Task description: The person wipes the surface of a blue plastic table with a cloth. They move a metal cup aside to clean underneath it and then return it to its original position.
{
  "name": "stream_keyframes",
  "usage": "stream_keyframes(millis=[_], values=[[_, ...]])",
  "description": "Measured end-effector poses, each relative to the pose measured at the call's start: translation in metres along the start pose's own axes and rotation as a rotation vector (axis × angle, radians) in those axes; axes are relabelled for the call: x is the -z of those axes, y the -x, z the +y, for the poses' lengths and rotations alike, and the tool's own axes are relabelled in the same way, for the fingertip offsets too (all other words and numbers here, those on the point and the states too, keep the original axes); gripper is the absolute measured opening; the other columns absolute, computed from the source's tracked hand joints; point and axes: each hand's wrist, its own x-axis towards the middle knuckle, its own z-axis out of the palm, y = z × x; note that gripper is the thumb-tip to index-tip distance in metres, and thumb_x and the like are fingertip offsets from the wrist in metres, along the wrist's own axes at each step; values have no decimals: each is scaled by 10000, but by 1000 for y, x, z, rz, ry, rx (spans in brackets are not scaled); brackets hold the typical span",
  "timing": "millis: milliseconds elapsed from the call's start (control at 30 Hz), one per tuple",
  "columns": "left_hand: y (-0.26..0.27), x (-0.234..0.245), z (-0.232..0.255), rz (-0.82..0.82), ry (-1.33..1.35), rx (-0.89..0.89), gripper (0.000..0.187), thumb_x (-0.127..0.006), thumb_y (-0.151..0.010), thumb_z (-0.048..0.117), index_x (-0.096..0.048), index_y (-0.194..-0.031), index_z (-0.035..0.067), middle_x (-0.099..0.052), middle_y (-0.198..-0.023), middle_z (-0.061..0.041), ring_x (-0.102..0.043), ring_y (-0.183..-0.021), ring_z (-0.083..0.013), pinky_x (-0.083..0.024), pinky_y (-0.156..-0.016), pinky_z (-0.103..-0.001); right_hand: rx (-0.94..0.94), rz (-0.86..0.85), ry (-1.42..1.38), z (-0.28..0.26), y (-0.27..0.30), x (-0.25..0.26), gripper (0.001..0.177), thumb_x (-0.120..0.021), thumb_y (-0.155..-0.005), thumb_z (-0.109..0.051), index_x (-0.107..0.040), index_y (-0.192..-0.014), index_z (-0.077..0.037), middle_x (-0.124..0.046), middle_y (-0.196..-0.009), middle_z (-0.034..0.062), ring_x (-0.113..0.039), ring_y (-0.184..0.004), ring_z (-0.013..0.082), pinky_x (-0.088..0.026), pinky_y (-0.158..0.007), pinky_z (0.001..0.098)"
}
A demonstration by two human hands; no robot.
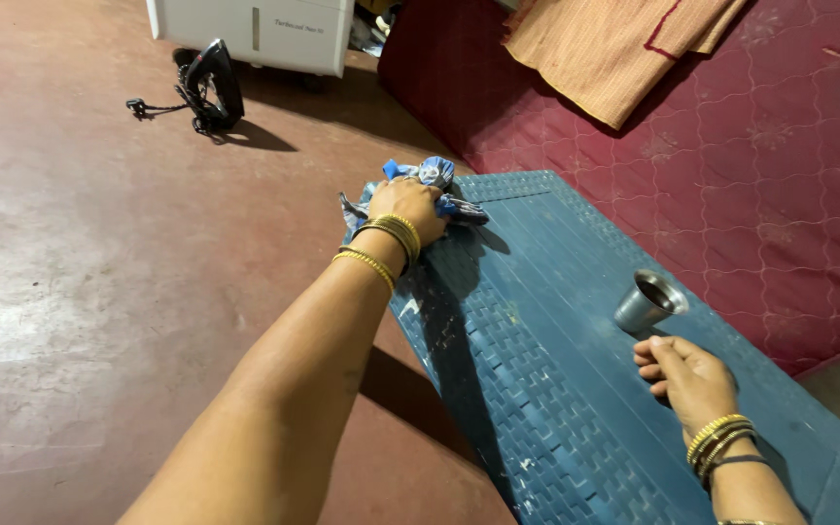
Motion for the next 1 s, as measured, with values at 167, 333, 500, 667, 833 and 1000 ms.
stream_keyframes(millis=[167, 333, 500, 667, 833, 1000], values=[[10, 4, 25, -147, -131, -61, 455, -608, -926, 510, -741, -1183, 159, -726, -1171, -105, -682, -1106, -279, -534, -925, -424, 18, 0, 17, 4, -4, -1, 320, -594, -1034, -303, -767, -1009, -36, -705, -898, 31, -598, -769, 87, -481, -663, 252], [76, 9, 80, -151, -65, -258, 418, -625, -902, 494, -761, -1081, 142, -750, -1073, -123, -715, -1020, -290, -558, -867, -429, 47, -5, 8, 4, -3, -2, 320, -593, -1020, -307, -763, -988, -37, -706, -872, 12, -597, -746, 74, -488, -656, 243], [133, 13, 136, -116, 98, -437, 427, -682, -848, 464, -747, -1137, 155, -741, -1051, -154, -688, -1035, -339, -523, -916, -453, 48, -13, -35, -8, 7, -4, 305, -626, -1014, -299, -772, -989, -32, -715, -863, 21, -608, -753, 84, -493, -665, 240], [146, 20, 158, -198, 277, -378, 500, -744, -803, 409, -690, -1258, 210, -658, -1239, -158, -575, -1217, -348, -453, -1006, -475, 296, 131, 326, -51, 39, -19, 295, -694, -930, -308, -791, -1023, -46, -779, -920, 79, -736, -841, 185, -555, -760, 314], [105, 18, 134, -400, 1350, -312, 768, -853, -728, 264, -461, -1373, 127, -528, -1373, -174, -560, -1316, -363, -502, -1073, -466, 633, 21, 328, -81, 61, -45, 443, -658, -928, -421, -729, -1175, -60, -721, -1194, 131, -710, -1094, 273, -533, -958, 361], [46, 6, 94, 20, 795, -78, 532, -718, -845, 338, -581, -1301, 100, -639, -1306, -199, -629, -1223, -348, -506, -1025, -436, 710, -231, 503, -83, 70, -61, 783, -722, -843, -560, -546, -1438, -82, -510, -1485, 191, -487, -1370, 356, -376, -1106, 437]])
